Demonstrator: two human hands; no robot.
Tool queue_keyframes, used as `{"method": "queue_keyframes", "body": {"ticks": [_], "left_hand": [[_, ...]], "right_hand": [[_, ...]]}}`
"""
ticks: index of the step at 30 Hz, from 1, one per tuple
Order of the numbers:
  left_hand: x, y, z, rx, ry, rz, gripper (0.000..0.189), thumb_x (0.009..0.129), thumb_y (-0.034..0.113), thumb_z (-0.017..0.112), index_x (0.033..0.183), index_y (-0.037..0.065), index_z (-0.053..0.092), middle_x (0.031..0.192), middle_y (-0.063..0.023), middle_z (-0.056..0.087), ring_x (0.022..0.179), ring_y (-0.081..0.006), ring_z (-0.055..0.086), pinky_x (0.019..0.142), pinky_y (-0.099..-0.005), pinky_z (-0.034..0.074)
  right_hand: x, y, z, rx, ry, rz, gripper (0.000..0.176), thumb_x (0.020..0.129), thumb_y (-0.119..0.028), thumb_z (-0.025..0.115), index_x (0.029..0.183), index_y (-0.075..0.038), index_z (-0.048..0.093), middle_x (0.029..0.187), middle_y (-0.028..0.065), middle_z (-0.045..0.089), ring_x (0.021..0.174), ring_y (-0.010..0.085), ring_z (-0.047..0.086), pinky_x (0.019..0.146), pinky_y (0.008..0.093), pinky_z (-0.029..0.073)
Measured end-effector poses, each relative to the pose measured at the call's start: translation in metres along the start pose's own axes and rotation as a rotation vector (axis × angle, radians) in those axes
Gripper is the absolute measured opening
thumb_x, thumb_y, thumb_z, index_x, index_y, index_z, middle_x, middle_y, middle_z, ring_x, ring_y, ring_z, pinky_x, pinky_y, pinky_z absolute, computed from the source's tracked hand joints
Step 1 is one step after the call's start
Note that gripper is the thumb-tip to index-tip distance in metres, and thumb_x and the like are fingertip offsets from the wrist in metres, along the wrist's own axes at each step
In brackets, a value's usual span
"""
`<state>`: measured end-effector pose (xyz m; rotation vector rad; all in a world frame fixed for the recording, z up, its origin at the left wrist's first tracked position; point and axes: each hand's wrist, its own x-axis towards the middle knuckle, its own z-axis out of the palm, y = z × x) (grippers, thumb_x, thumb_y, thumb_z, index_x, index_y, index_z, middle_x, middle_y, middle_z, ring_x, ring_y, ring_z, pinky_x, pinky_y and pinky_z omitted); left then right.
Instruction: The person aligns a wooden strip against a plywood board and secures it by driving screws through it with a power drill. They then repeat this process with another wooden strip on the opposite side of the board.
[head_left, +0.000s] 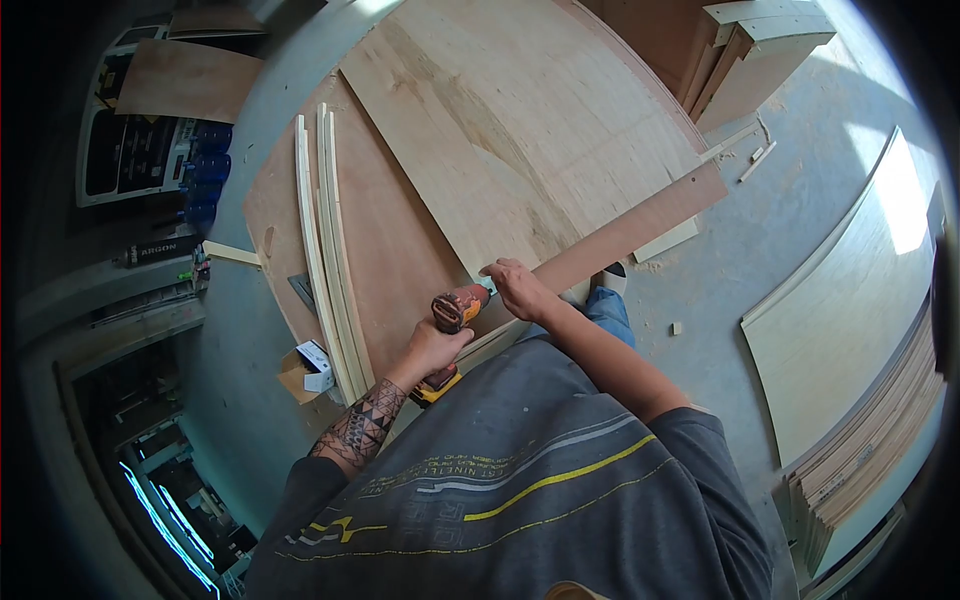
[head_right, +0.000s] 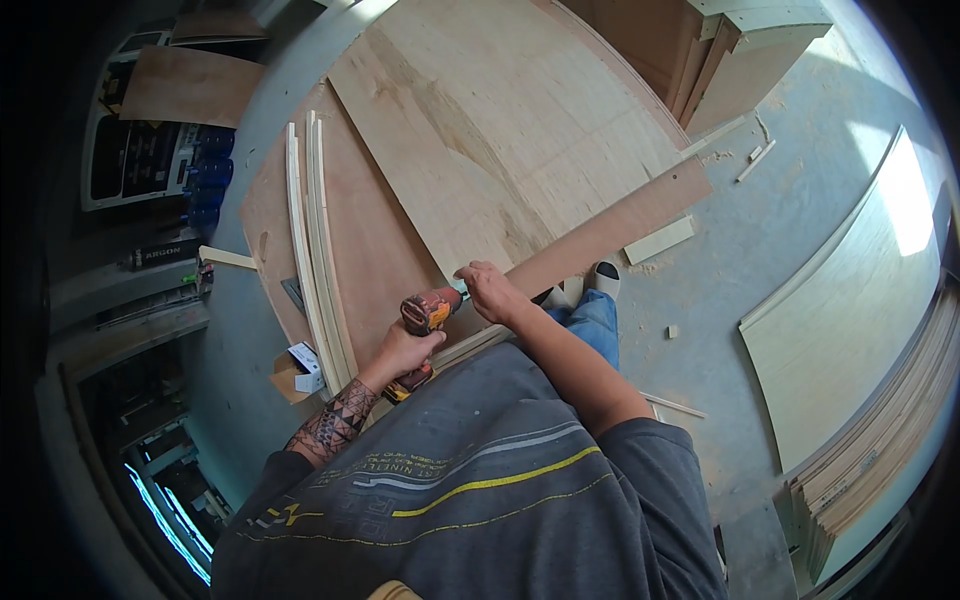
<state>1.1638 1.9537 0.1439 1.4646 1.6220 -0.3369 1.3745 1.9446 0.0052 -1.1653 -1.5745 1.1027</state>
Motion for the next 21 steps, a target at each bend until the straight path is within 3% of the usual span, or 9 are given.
{"method": "queue_keyframes", "body": {"ticks": [4,6,7,9,11,13,17,20,21], "left_hand": [[-0.001,-0.014,0.003,-0.147,-0.031,0.027,0.037,0.089,0.034,0.078,0.099,-0.002,0.073,0.076,-0.0129,0.075,0.068,-0.0235,0.075,0.066,-0.0393,0.059],[-0.009,-0.018,0.004,-0.195,0.004,0.035,0.036,0.089,0.032,0.078,0.099,-0.002,0.073,0.074,-0.0112,0.074,0.063,-0.0206,0.073,0.063,-0.0376,0.058],[-0.013,-0.018,0.003,-0.244,0.045,0.029,0.034,0.09,0.03,0.079,0.099,-0.002,0.073,0.072,-0.0094,0.073,0.059,-0.0177,0.071,0.059,-0.0359,0.057],[-0.026,-0.012,-0.004,-0.296,0.078,0.085,0.034,0.089,0.029,0.079,0.099,-0.003,0.072,0.072,-0.0083,0.072,0.057,-0.0165,0.071,0.058,-0.0354,0.056],[-0.033,0.006,-0.01,-0.368,0.131,0.19,0.034,0.089,0.028,0.079,0.099,-0.004,0.072,0.07,-0.0065,0.07,0.056,-0.0141,0.07,0.057,-0.0342,0.055],[-0.029,0.014,-0.01,-0.372,0.11,0.225,0.034,0.089,0.028,0.079,0.1,-0.004,0.073,0.071,-0.0068,0.071,0.057,-0.0142,0.07,0.058,-0.0343,0.055],[-0.019,0.041,0.001,-0.327,0.102,0.287,0.038,0.087,0.03,0.08,0.1,-0.005,0.072,0.076,-0.0094,0.072,0.066,-0.0202,0.073,0.065,-0.0369,0.057],[-0.011,0.07,0.016,-0.291,0.106,0.312,0.042,0.084,0.033,0.082,0.098,-0.005,0.07,0.08,-0.0135,0.073,0.076,-0.0269,0.076,0.07,-0.0398,0.059],[-0.007,0.083,0.022,-0.253,0.132,0.408,0.041,0.085,0.032,0.081,0.098,-0.005,0.07,0.082,-0.0145,0.074,0.078,-0.0282,0.077,0.071,-0.0406,0.059]], "right_hand": [[0.001,-0.001,-0.005,-0.021,0.015,-0.051,0.025,0.1,-0.003,0.047,0.114,0.005,0.067,0.092,0.0237,0.068,0.092,0.0428,0.065,0.086,0.0485,0.052],[0.002,-0.01,-0.021,0.215,-0.069,0.289,0.021,0.105,-0.007,0.051,0.116,0.004,0.065,0.091,0.018,0.071,0.086,0.0302,0.07,0.078,0.0405,0.055],[0.001,-0.013,-0.031,0.2,-0.062,0.289,0.021,0.105,-0.007,0.051,0.116,0.004,0.065,0.091,0.018,0.071,0.086,0.0302,0.07,0.078,0.0405,0.055],[-0.009,-0.024,-0.052,0.763,0.165,0.587,0.021,0.109,-0.015,0.058,0.12,0.002,0.06,0.093,0.012,0.075,0.081,0.017,0.071,0.073,0.0327,0.057],[-0.024,-0.04,-0.083,0.78,0.215,0.646,0.021,0.109,-0.017,0.06,0.121,0.001,0.058,0.093,0.0105,0.076,0.079,0.0147,0.07,0.071,0.0309,0.058],[-0.042,-0.047,-0.106,0.85,0.303,0.711,0.024,0.107,-0.017,0.066,0.119,0.0,0.053,0.093,0.0116,0.077,0.07,0.0139,0.069,0.064,0.0291,0.058],[-0.078,-0.045,-0.138,0.668,0.273,0.743,0.024,0.103,-0.027,0.076,0.104,-0.009,0.061,0.087,0.003,0.074,0.072,0.0074,0.065,0.062,0.0225,0.049],[-0.086,-0.039,-0.161,0.683,0.452,0.757,0.021,0.1,-0.019,0.077,0.101,-0.007,0.06,0.081,0.0017,0.069,0.069,0.0095,0.064,0.058,0.027,0.049],[-0.088,-0.029,-0.172,0.675,0.454,0.749,0.021,0.1,-0.019,0.077,0.101,-0.007,0.06,0.081,0.0017,0.069,0.069,0.0095,0.064,0.058,0.027,0.049]]}}
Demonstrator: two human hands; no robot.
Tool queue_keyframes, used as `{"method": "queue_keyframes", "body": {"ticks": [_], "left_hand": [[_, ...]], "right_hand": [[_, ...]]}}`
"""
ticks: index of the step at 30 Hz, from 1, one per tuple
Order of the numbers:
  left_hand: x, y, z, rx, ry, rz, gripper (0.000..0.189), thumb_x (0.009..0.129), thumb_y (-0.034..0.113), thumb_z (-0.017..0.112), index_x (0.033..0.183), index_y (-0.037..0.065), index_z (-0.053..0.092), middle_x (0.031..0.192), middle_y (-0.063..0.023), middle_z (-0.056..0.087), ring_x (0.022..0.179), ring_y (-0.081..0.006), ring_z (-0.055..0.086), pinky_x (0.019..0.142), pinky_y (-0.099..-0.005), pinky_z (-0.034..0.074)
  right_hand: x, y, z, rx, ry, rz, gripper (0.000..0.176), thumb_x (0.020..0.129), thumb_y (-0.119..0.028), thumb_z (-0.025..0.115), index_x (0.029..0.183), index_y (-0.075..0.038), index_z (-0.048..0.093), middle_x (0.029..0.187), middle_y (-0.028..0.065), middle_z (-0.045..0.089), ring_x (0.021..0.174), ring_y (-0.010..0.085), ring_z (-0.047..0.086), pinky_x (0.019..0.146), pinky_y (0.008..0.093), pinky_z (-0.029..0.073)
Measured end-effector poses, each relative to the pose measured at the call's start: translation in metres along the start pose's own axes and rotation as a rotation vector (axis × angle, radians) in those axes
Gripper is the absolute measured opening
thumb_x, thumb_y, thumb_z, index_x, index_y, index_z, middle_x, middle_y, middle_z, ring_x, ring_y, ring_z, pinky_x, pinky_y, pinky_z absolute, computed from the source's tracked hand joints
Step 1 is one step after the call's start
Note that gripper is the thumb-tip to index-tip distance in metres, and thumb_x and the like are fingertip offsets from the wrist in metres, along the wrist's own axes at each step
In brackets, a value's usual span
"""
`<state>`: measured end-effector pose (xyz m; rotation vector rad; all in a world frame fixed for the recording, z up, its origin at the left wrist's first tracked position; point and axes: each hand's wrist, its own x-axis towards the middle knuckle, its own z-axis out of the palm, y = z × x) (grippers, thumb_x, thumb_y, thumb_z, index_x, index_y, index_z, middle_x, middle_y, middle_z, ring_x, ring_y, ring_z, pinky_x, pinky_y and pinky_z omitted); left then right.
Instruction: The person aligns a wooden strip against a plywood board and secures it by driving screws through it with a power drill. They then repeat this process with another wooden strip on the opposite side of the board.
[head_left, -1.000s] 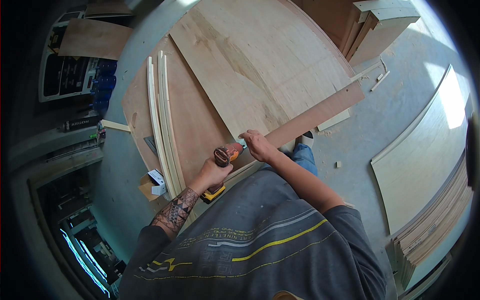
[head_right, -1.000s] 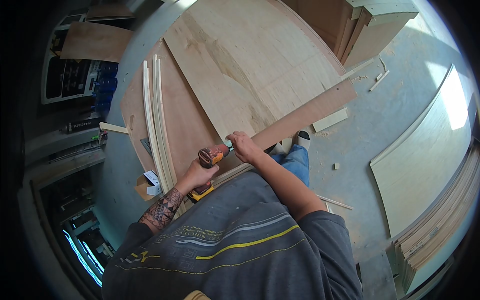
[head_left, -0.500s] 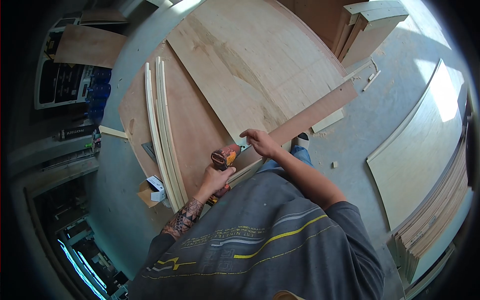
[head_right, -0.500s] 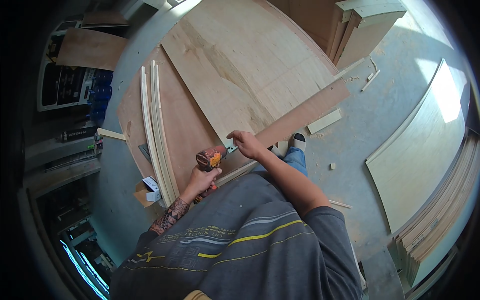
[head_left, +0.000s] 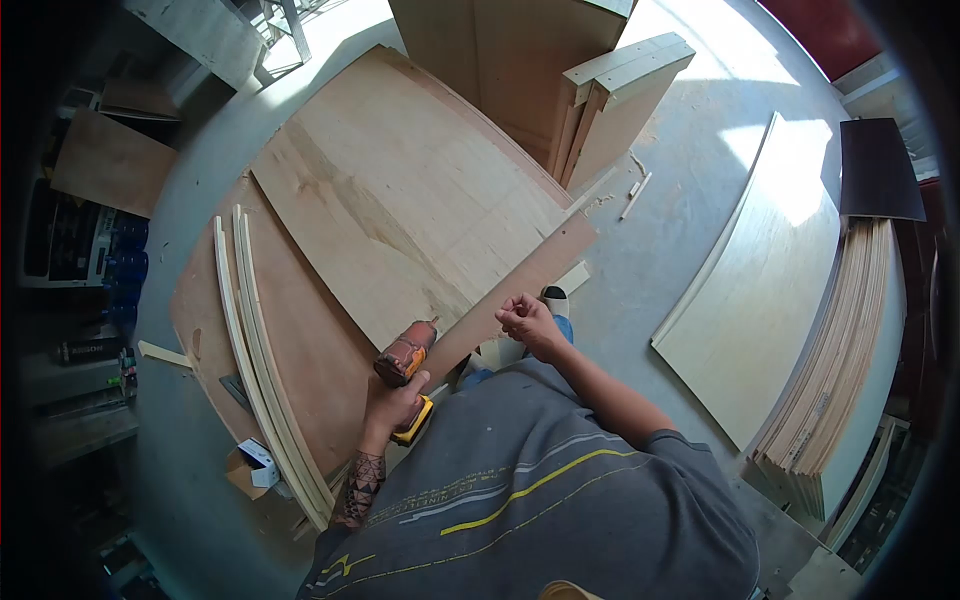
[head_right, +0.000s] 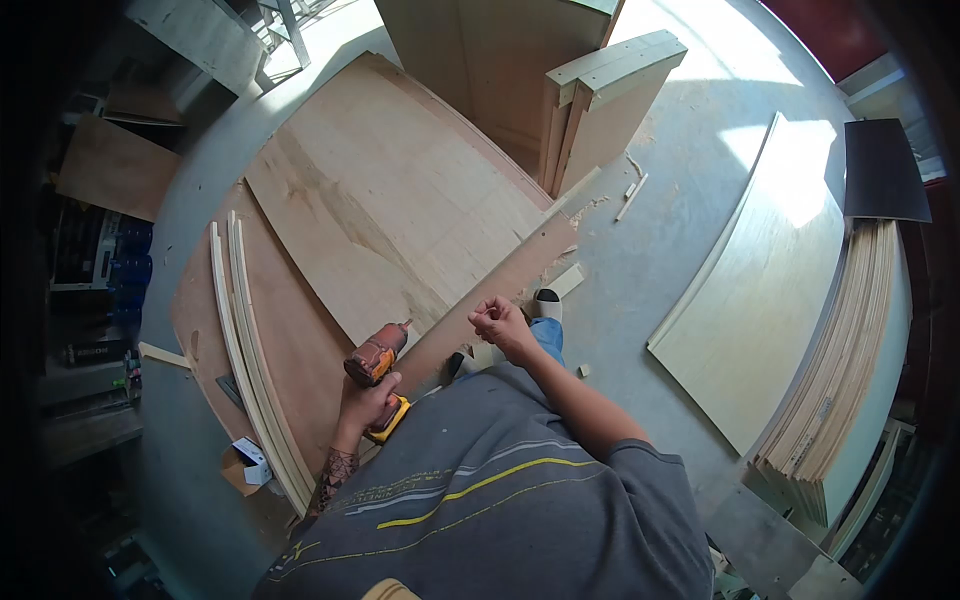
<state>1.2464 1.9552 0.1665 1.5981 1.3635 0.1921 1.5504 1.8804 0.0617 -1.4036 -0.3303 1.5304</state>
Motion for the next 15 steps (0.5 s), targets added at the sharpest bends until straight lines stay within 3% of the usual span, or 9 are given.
{"method": "queue_keyframes", "body": {"ticks": [1,3,6,9,12,13,15], "left_hand": [[0.007,0.008,0.01,0.036,0.008,0.097,0.039,0.085,0.032,0.08,0.097,-0.004,0.07,0.084,-0.0155,0.074,0.08,-0.0294,0.077,0.072,-0.0415,0.059],[0.026,0.026,0.032,-0.014,-0.031,0.036,0.038,0.086,0.031,0.08,0.098,-0.004,0.069,0.084,-0.0157,0.073,0.083,-0.0294,0.078,0.073,-0.0416,0.059],[0.052,0.061,0.07,-0.026,-0.053,-0.003,0.041,0.085,0.032,0.08,0.099,-0.005,0.069,0.09,-0.0175,0.074,0.089,-0.0282,0.078,0.076,-0.0404,0.06],[0.073,0.095,0.108,-0.077,-0.007,0.082,0.042,0.086,0.032,0.079,0.105,-0.004,0.071,0.098,-0.0184,0.076,0.094,-0.0289,0.078,0.082,-0.0397,0.06],[0.094,0.117,0.138,0.173,-0.128,0.318,0.041,0.087,0.032,0.08,0.113,0.001,0.073,0.109,-0.0171,0.078,0.1,-0.0312,0.078,0.087,-0.0407,0.061],[0.096,0.127,0.147,0.183,-0.128,0.302,0.041,0.087,0.032,0.08,0.113,0.001,0.073,0.109,-0.0171,0.078,0.1,-0.0312,0.078,0.087,-0.0407,0.061],[0.102,0.147,0.16,0.053,-0.199,0.031,0.051,0.087,0.022,0.081,0.127,-0.005,0.063,0.117,-0.0153,0.073,0.107,-0.0238,0.073,0.093,-0.0372,0.059]], "right_hand": [[0.009,-0.002,-0.014,0.027,-0.022,-0.013,0.02,0.099,-0.017,0.077,0.103,-0.006,0.062,0.085,0.0027,0.07,0.072,0.0101,0.066,0.061,0.0268,0.051],[0.022,-0.015,-0.039,0.049,-0.054,-0.029,0.018,0.099,-0.015,0.077,0.105,-0.005,0.063,0.089,0.0038,0.072,0.075,0.0108,0.067,0.064,0.0266,0.053],[0.036,-0.046,-0.072,0.2,-0.175,0.024,0.021,0.1,-0.013,0.076,0.115,-0.003,0.067,0.105,0.0086,0.076,0.091,0.0155,0.073,0.08,0.027,0.058],[0.055,-0.06,-0.104,0.402,-0.191,0.116,0.016,0.103,-0.016,0.072,0.111,-0.003,0.068,0.103,0.0071,0.076,0.088,0.0157,0.072,0.08,0.0268,0.058],[0.077,-0.063,-0.128,0.56,-0.288,0.118,0.017,0.107,-0.022,0.067,0.107,-0.004,0.069,0.1,0.0054,0.074,0.086,0.0141,0.07,0.082,0.0259,0.059],[0.078,-0.065,-0.133,0.572,-0.294,0.131,0.017,0.107,-0.022,0.067,0.107,-0.004,0.069,0.1,0.0054,0.074,0.086,0.0141,0.07,0.082,0.0259,0.059],[0.081,-0.069,-0.137,0.732,-0.306,0.192,0.02,0.11,-0.025,0.063,0.106,-0.006,0.069,0.097,0.0041,0.073,0.085,0.0114,0.067,0.082,0.0235,0.058]]}}
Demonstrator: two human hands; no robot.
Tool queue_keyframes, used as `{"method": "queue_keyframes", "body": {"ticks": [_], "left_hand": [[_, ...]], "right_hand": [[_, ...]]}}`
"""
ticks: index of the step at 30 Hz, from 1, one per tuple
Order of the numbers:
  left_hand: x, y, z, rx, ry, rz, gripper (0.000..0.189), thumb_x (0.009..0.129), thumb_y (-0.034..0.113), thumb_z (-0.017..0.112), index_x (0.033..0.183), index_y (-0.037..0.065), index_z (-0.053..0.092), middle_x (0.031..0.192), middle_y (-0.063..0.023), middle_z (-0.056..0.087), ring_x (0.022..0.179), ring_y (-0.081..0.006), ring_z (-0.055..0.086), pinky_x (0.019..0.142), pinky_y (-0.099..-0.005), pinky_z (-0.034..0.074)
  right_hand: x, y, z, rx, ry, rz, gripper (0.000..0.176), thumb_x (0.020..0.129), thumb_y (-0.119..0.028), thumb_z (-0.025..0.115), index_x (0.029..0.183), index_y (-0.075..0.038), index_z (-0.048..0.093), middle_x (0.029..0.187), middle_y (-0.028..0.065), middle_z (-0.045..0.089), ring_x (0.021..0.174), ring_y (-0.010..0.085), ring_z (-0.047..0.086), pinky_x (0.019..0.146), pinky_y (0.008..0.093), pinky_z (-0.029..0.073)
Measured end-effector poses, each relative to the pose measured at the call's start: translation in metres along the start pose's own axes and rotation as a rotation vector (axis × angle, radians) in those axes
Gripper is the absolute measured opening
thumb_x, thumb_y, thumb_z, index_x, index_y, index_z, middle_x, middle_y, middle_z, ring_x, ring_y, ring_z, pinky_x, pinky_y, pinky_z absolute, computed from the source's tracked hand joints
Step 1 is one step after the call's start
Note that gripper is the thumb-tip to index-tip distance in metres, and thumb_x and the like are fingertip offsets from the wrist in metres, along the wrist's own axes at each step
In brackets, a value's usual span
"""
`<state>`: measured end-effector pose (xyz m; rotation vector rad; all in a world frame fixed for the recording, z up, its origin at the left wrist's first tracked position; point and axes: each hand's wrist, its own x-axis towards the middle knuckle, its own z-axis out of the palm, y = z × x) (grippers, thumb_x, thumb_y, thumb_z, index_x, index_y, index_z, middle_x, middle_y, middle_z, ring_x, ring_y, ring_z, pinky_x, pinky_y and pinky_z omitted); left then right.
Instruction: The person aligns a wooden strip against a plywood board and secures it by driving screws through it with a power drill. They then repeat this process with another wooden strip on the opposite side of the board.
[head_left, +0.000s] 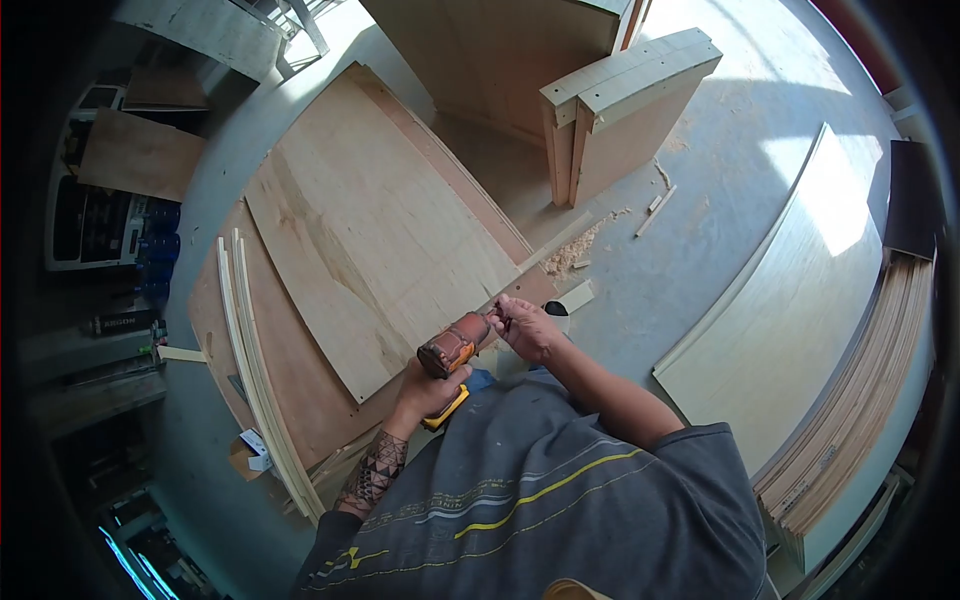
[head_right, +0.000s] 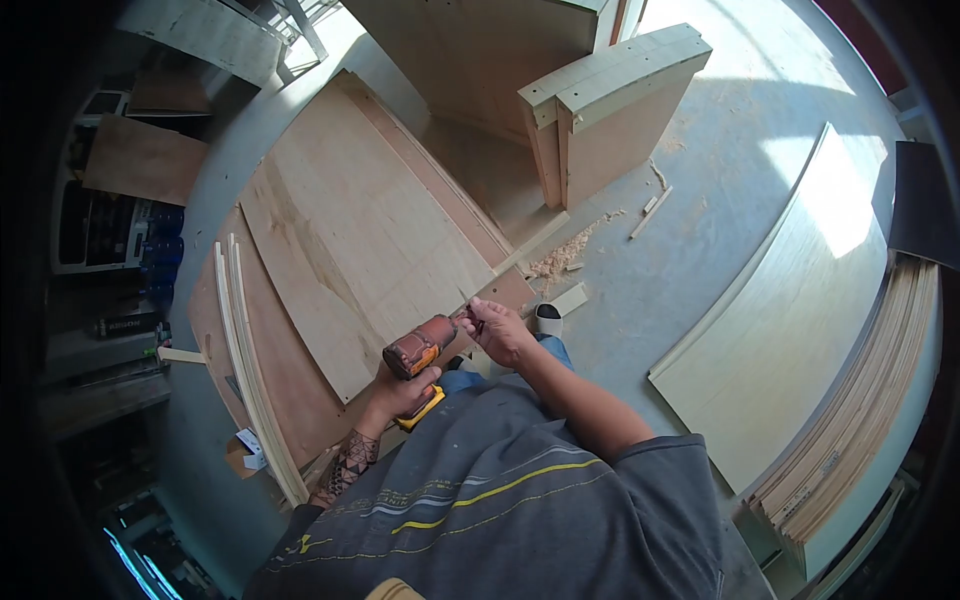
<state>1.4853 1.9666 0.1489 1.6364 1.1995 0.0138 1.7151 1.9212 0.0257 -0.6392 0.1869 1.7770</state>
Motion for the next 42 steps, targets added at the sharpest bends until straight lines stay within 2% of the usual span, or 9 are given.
{"method": "queue_keyframes", "body": {"ticks": [11,16,22,26,28,31,35,37,42], "left_hand": [[0.022,0.025,0.017,0.021,0.051,-0.089,0.048,0.087,0.021,0.08,0.126,-0.003,0.065,0.114,-0.0126,0.074,0.103,-0.0211,0.073,0.091,-0.037,0.058],[0.031,0.025,0.015,0.02,0.048,-0.165,0.042,0.088,0.022,0.079,0.12,-0.003,0.068,0.097,-0.0067,0.075,0.082,-0.0182,0.073,0.076,-0.0354,0.06],[0.04,0.063,0.01,0.115,0.093,-0.143,0.037,0.088,0.028,0.078,0.108,-0.003,0.073,0.095,-0.0175,0.078,0.094,-0.0297,0.079,0.082,-0.0403,0.061],[0.05,0.067,0.008,0.108,0.083,-0.211,0.038,0.088,0.026,0.079,0.109,-0.005,0.073,0.099,-0.02,0.079,0.096,-0.0302,0.079,0.083,-0.0404,0.061],[0.053,0.066,0.006,0.165,0.091,-0.126,0.039,0.088,0.025,0.082,0.114,-0.002,0.074,0.095,-0.0123,0.079,0.093,-0.0209,0.077,0.082,-0.0367,0.061],[0.057,0.072,0.006,0.155,0.099,-0.109,0.036,0.087,0.026,0.079,0.105,-0.005,0.074,0.091,-0.0196,0.078,0.09,-0.0262,0.08,0.079,-0.0398,0.061],[0.061,0.079,0.002,0.192,0.083,-0.111,0.036,0.087,0.026,0.079,0.103,-0.005,0.075,0.085,-0.0184,0.078,0.087,-0.0255,0.08,0.077,-0.0396,0.061],[0.061,0.083,0.0,0.222,0.003,-0.222,0.045,0.087,0.026,0.082,0.12,-0.002,0.073,0.106,-0.0172,0.079,0.102,-0.0238,0.077,0.088,-0.0374,0.06],[0.063,0.085,0.001,0.208,0.017,-0.205,0.046,0.086,0.026,0.082,0.121,-0.003,0.072,0.107,-0.0182,0.079,0.102,-0.0243,0.077,0.089,-0.0376,0.06]], "right_hand": [[0.014,-0.003,-0.015,0.309,-0.047,0.03,0.022,0.11,-0.024,0.061,0.112,-0.002,0.066,0.109,0.0096,0.072,0.092,0.0128,0.07,0.083,0.0233,0.061],[0.017,-0.007,-0.018,0.309,-0.041,0.061,0.021,0.11,-0.021,0.061,0.114,-0.001,0.066,0.111,0.0106,0.072,0.094,0.0141,0.071,0.085,0.0242,0.062],[0.022,-0.002,-0.016,0.336,-0.026,0.105,0.021,0.11,-0.021,0.061,0.117,-0.002,0.068,0.106,0.0052,0.071,0.09,0.0113,0.068,0.083,0.0225,0.06],[0.027,0.003,-0.013,0.376,-0.036,0.054,0.02,0.11,-0.019,0.06,0.121,-0.003,0.067,0.108,0.0016,0.07,0.088,0.0102,0.066,0.084,0.0235,0.059],[0.029,0.001,-0.014,0.375,-0.015,0.051,0.02,0.11,-0.018,0.06,0.122,-0.003,0.067,0.109,0.0011,0.07,0.088,0.0102,0.066,0.084,0.0241,0.059],[0.03,0.001,-0.017,0.358,-0.027,0.05,0.021,0.11,-0.018,0.06,0.124,-0.003,0.066,0.111,0.001,0.069,0.089,0.0099,0.066,0.084,0.0245,0.059],[0.029,-0.001,-0.016,0.358,-0.033,0.053,0.025,0.109,-0.021,0.062,0.127,-0.004,0.066,0.105,0.0011,0.071,0.084,0.0106,0.067,0.08,0.0241,0.06],[0.026,-0.003,-0.014,0.368,-0.049,0.058,0.022,0.11,-0.018,0.06,0.123,-0.002,0.067,0.103,0.0008,0.07,0.083,0.0108,0.067,0.081,0.0241,0.06],[0.026,-0.008,-0.012,0.363,-0.018,0.051,0.023,0.11,-0.018,0.061,0.124,-0.002,0.067,0.101,0.0005,0.069,0.081,0.0111,0.067,0.08,0.0231,0.06]]}}
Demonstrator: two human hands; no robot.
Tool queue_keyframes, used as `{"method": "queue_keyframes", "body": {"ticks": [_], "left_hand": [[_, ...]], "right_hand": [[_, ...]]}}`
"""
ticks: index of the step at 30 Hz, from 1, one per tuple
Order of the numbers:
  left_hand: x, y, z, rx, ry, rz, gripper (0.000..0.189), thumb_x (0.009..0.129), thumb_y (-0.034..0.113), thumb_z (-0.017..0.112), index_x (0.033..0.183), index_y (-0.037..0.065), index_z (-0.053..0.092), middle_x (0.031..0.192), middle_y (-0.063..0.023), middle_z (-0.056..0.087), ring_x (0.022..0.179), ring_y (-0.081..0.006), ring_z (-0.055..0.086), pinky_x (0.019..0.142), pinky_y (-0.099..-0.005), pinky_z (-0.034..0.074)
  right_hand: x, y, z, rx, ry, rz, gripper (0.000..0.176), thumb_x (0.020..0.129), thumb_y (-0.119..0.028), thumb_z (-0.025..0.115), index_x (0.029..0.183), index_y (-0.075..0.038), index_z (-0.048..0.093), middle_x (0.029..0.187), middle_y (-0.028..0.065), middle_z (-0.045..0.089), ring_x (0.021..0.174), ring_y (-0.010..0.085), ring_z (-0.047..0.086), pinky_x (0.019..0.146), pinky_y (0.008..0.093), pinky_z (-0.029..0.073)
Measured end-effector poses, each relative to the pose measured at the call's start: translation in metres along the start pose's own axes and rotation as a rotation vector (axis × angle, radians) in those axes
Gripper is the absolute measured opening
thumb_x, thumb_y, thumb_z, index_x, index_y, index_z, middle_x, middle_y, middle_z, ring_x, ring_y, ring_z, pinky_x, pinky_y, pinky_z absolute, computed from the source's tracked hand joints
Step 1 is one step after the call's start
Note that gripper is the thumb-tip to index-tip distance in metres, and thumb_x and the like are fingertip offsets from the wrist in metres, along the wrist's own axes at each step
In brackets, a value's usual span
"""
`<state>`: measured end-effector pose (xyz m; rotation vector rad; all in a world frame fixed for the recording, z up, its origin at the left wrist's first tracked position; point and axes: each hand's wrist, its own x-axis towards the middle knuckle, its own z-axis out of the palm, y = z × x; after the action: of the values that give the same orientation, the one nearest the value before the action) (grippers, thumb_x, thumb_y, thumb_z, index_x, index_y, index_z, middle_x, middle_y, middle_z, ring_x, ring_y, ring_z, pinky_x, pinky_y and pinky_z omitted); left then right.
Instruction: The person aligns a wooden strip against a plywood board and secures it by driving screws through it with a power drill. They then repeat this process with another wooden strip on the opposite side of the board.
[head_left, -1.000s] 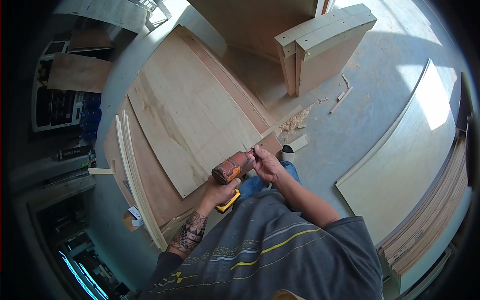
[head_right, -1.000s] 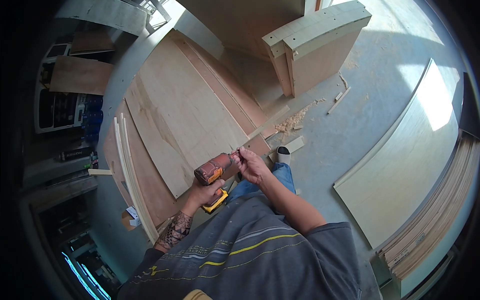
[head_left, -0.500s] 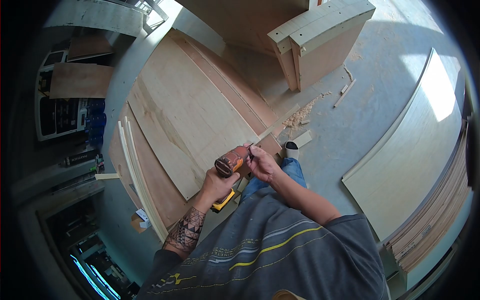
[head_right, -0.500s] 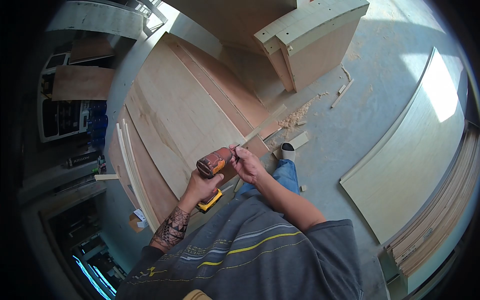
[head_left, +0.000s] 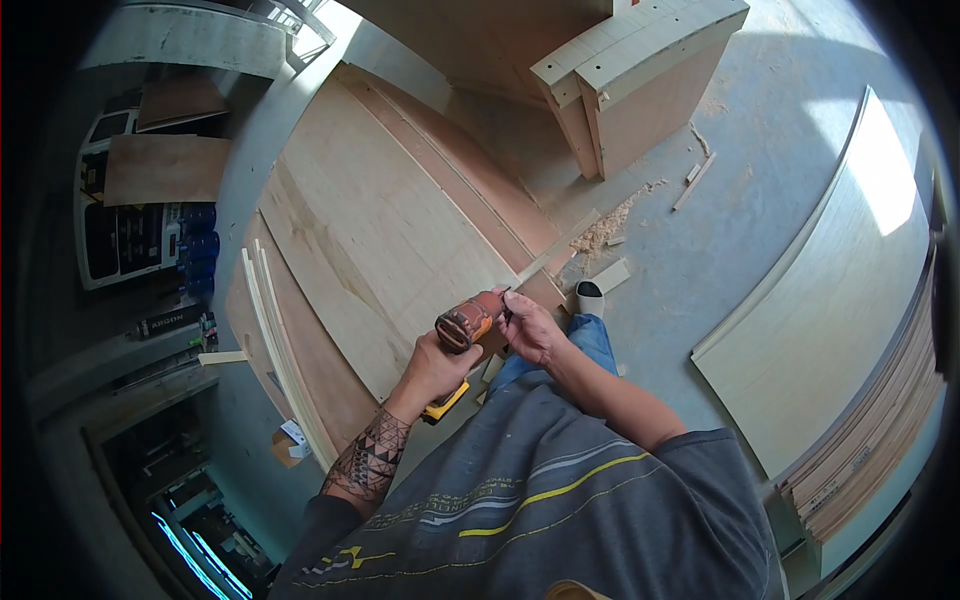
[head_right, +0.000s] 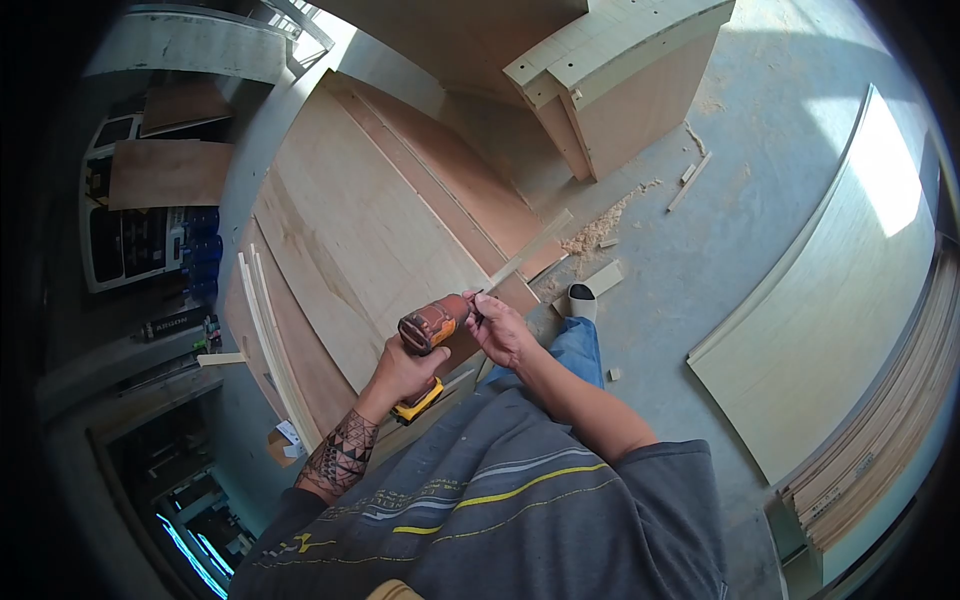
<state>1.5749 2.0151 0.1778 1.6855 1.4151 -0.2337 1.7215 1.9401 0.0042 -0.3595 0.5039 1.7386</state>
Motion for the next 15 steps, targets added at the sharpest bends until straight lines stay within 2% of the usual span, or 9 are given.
{"method": "queue_keyframes", "body": {"ticks": [7,10,11,12,13,15], "left_hand": [[0.002,0.012,-0.006,0.04,-0.017,-0.005,0.045,0.086,0.027,0.082,0.118,-0.004,0.073,0.103,-0.0194,0.079,0.099,-0.0259,0.078,0.086,-0.0382,0.06],[0.004,0.017,-0.007,0.053,-0.018,0.003,0.045,0.087,0.028,0.081,0.117,-0.005,0.073,0.102,-0.0207,0.079,0.099,-0.0263,0.078,0.086,-0.0385,0.061],[0.004,0.021,-0.008,0.054,-0.02,0.005,0.045,0.087,0.028,0.081,0.117,-0.005,0.073,0.102,-0.0207,0.079,0.099,-0.0263,0.078,0.086,-0.0385,0.061],[0.003,0.027,-0.009,0.066,-0.01,-0.001,0.041,0.087,0.028,0.079,0.112,-0.005,0.074,0.099,-0.0223,0.078,0.099,-0.0307,0.078,0.085,-0.0404,0.061],[0.003,0.03,-0.009,0.079,0.0,-0.01,0.039,0.088,0.028,0.078,0.107,-0.005,0.074,0.096,-0.0239,0.078,0.099,-0.0351,0.078,0.085,-0.0423,0.061],[0.006,0.029,-0.01,0.093,-0.006,-0.024,0.039,0.088,0.029,0.078,0.107,-0.005,0.074,0.097,-0.0242,0.078,0.1,-0.0356,0.078,0.086,-0.0424,0.061]], "right_hand": [[-0.001,-0.002,0.0,-0.038,-0.011,0.009,0.023,0.109,-0.018,0.061,0.125,-0.002,0.067,0.104,0.0012,0.069,0.084,0.0103,0.066,0.082,0.0217,0.06],[0.003,-0.002,-0.013,-0.057,0.015,0.001,0.022,0.11,-0.021,0.061,0.123,-0.004,0.068,0.099,-0.0011,0.068,0.084,0.0107,0.066,0.079,0.0238,0.059],[0.005,-0.007,-0.02,-0.116,-0.025,0.052,0.023,0.108,-0.023,0.063,0.122,-0.005,0.068,0.096,0.0014,0.069,0.084,0.0143,0.067,0.078,0.0281,0.058],[0.004,-0.014,-0.018,-0.177,-0.067,0.104,0.025,0.107,-0.025,0.065,0.121,-0.006,0.069,0.094,0.004,0.071,0.084,0.0178,0.069,0.076,0.0323,0.058],[0.0,-0.019,-0.016,-0.176,-0.066,0.105,0.025,0.107,-0.025,0.065,0.121,-0.006,0.069,0.094,0.004,0.071,0.084,0.0178,0.069,0.076,0.0323,0.058],[-0.012,-0.033,-0.005,-1.597,0.2,-0.43,0.03,0.1,-0.023,0.069,0.126,-0.008,0.066,0.09,0.0125,0.072,0.085,0.0298,0.071,0.074,0.0438,0.056]]}}
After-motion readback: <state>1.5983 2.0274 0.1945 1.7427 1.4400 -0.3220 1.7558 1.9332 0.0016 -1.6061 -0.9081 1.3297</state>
